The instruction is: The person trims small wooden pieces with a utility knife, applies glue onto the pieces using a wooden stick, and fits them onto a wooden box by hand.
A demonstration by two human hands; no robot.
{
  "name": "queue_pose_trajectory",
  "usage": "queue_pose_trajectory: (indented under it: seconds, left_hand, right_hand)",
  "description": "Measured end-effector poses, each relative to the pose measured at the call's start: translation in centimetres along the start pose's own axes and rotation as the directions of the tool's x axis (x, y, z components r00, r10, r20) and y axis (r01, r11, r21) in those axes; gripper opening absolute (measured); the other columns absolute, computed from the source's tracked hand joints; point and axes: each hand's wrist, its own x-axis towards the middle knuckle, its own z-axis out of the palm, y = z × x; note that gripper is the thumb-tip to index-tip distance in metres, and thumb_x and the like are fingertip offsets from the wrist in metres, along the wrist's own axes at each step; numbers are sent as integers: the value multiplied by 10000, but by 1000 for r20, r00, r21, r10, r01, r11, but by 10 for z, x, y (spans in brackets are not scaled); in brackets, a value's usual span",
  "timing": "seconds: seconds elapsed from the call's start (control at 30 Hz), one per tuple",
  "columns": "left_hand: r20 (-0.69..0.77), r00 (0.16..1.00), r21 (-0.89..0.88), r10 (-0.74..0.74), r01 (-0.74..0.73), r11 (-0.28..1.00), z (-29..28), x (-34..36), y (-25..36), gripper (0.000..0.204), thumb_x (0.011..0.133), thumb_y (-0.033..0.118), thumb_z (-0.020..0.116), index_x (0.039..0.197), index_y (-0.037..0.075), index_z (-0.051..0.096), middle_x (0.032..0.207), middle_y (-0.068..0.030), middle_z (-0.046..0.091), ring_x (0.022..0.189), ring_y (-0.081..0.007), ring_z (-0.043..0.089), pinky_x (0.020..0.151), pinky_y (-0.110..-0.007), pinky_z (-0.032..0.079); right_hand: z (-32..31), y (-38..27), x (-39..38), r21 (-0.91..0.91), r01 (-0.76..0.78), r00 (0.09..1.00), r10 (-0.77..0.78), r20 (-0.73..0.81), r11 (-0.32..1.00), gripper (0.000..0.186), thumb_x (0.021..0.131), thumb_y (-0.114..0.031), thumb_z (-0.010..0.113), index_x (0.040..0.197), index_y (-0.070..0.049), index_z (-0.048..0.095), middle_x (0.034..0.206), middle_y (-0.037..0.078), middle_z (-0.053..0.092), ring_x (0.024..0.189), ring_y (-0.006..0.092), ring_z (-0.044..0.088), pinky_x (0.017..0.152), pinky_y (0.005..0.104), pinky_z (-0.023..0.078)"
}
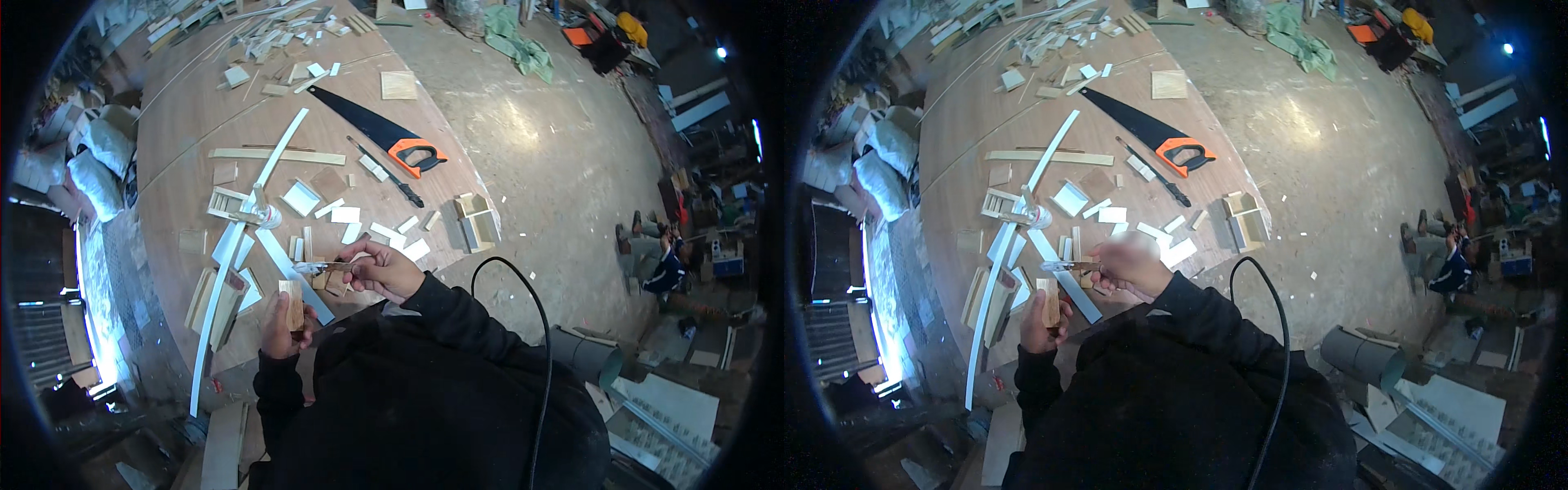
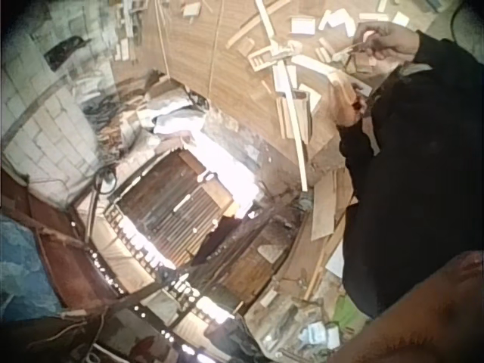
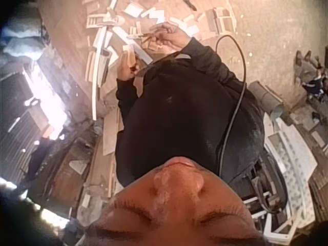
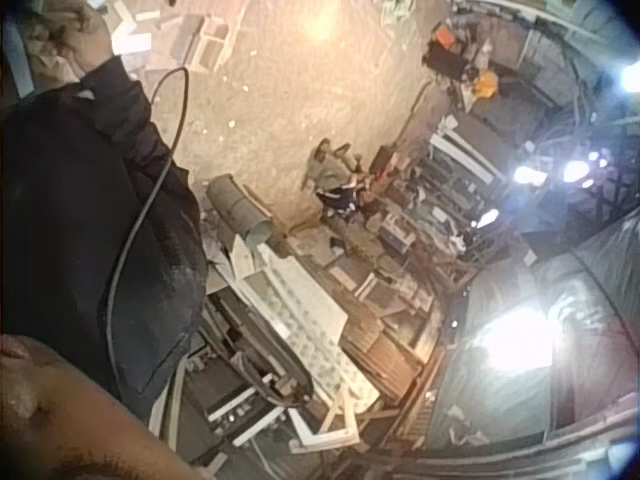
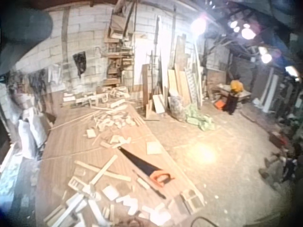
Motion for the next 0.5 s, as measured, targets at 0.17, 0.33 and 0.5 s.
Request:
queue_pose_trajectory:
  seconds: [0.17,0.33,0.5]
  left_hand:
    - [133,989,85,59,-71,994,0,-17,29,407,1016,459,400,1160,79,422,799,-139,579,439,-141,504,331,-231,360]
    - [160,973,86,168,-183,979,-11,-43,41,406,1022,438,413,1175,62,432,795,-141,581,421,-136,501,330,-217,352]
    - [347,905,54,247,-282,958,-4,-68,59,374,1043,378,388,1180,33,438,794,-144,591,435,-115,487,352,-203,329]
  right_hand:
    - [31,17,-12,-32,48,996,-50,-74,998,288,976,-14,500,1258,35,526,998,132,633,882,145,620,784,241,515]
    - [63,38,-23,94,231,964,-215,-158,968,270,965,-64,558,1210,49,547,921,107,649,792,123,619,731,235,524]
    - [110,41,-48,-23,435,871,-427,-244,900,253,967,-83,567,1172,65,560,921,123,645,795,159,624,724,266,527]
